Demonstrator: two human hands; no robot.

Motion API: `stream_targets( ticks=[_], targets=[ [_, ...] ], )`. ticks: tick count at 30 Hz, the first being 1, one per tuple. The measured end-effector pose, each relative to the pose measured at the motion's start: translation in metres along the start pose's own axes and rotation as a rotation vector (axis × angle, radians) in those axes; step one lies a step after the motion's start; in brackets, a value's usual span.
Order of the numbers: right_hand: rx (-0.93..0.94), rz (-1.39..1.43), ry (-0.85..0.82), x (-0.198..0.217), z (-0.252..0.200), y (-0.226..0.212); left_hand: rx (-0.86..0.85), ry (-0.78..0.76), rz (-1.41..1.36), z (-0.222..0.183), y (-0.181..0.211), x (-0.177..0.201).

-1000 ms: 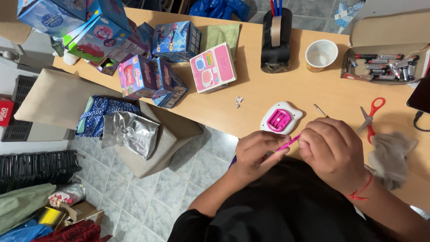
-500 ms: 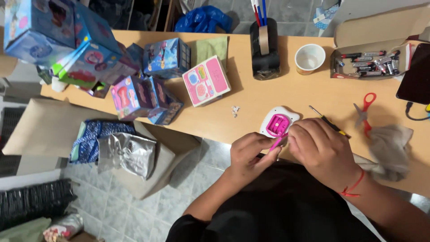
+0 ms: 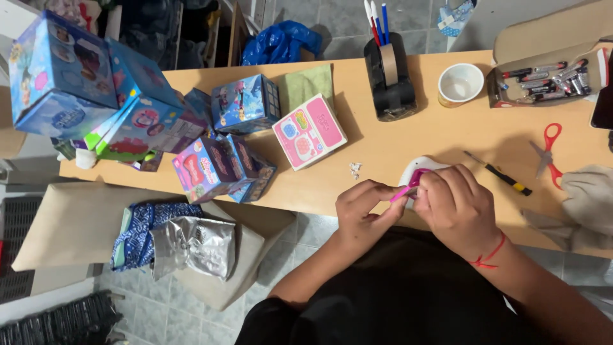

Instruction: Assemble a small electronic toy by inserting batteries, securing the cover with a screwdriver, and applying decorative stickers.

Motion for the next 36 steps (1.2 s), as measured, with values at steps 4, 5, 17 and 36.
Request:
stream_targets(
  ticks=[4, 5, 17, 36],
  targets=[
    [-0.051, -0.025, -0.018, -0.009, 0.007, -0.012, 0.008, -0.009, -0.019, 0.014, -0.009, 0.015],
    [-0.063, -0.025, -0.024, -0.01, 0.009, -0.017, 0.002, -0.004, -0.037, 0.017, -0.012, 0.019],
    [-0.258, -0.011, 0.155, -0.019, 0.058, -0.034, -0.007, -0.159, -0.125, 0.036, -0.031, 0.058],
    [-0.365, 0.029, 0.146, -0.055, 0.063, -0.051, -0.187, -0.104, -0.097, 0.054, -0.042, 0.074]
  ],
)
Point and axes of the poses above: each hand's wrist, its own z-axis towards the middle knuckle, its own x-axis out of the back of the hand, y = z × x, the point moved 6 cm from there along z, towards the middle knuckle, and after that the axes turned 13 degrees about x, right-handed, at the moved point
